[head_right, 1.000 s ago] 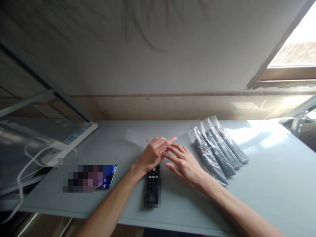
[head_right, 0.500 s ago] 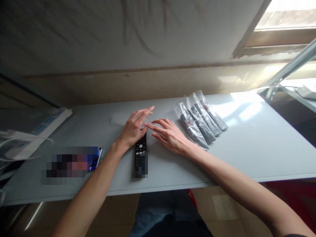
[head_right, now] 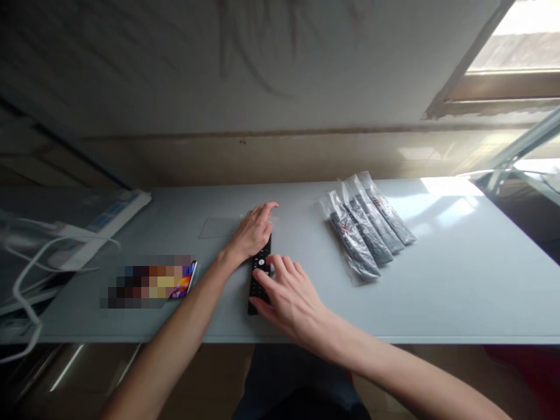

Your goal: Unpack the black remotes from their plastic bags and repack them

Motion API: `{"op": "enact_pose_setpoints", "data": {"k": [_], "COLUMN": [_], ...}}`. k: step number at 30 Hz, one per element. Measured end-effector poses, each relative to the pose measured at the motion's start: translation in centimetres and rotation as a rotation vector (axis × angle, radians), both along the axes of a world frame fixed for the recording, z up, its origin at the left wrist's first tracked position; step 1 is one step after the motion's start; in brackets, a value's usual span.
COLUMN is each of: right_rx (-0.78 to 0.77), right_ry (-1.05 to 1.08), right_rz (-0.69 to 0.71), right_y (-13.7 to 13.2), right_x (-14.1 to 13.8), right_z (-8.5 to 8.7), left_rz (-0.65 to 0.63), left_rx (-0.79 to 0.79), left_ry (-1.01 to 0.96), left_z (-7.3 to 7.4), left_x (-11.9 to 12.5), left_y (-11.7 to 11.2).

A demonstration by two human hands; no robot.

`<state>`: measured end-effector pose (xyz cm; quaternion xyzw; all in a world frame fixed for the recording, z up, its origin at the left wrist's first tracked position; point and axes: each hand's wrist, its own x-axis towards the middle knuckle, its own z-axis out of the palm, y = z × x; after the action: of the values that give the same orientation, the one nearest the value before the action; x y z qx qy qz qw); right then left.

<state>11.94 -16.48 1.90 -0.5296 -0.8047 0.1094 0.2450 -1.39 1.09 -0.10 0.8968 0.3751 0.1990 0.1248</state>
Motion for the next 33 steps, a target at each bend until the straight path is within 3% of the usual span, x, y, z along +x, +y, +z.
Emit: {"op": "enact_pose_setpoints", "data": {"k": [7,11,15,19,25,28,30,33], "right_rx": [-0.078,-0.019,-0.175,-0.304,-0.195,-0.113,-0.050,0.010], "right_ry": [-0.059,-0.140,-0.070,0.068,0.165,0.369,0.576,0.818], "right_rz": [-0.113,-0.152,-0.112,-0.110,-0.080,-0.210,-0.311,-0.449], "right_y": [-2.5,-2.2,-1.3,-0.1,3.6,5.8,7.0,7.8], "right_x": [0.6,-0.2,-0.2,3.0,10.9,13.6,14.2,13.9], "right_z": [-1.3,-1.1,-0.3,1.1,4.9,6.5,6.5,4.7], "left_rz": [0.022,0.043,0.080,0.149,0.159,0.155,0.154,0.149], "left_rx": [0.046,0.061,0.047,0.007,0.004,0.024,0.044,0.072], "left_ry": [-0.082,-0.106,-0.157,-0.241,-0.249,-0.198,-0.167,-0.154], "left_z": [-0.6,-1.0,-1.1,-1.2,-1.3,-1.2,-1.1,-1.1], "left_x": [0.4,1.1,1.2,0.7,0.8,0.9,0.8,0.7], "left_y": [0.1,-0.1,-0.3,0.0,0.1,0.0,-0.1,0.0]}}
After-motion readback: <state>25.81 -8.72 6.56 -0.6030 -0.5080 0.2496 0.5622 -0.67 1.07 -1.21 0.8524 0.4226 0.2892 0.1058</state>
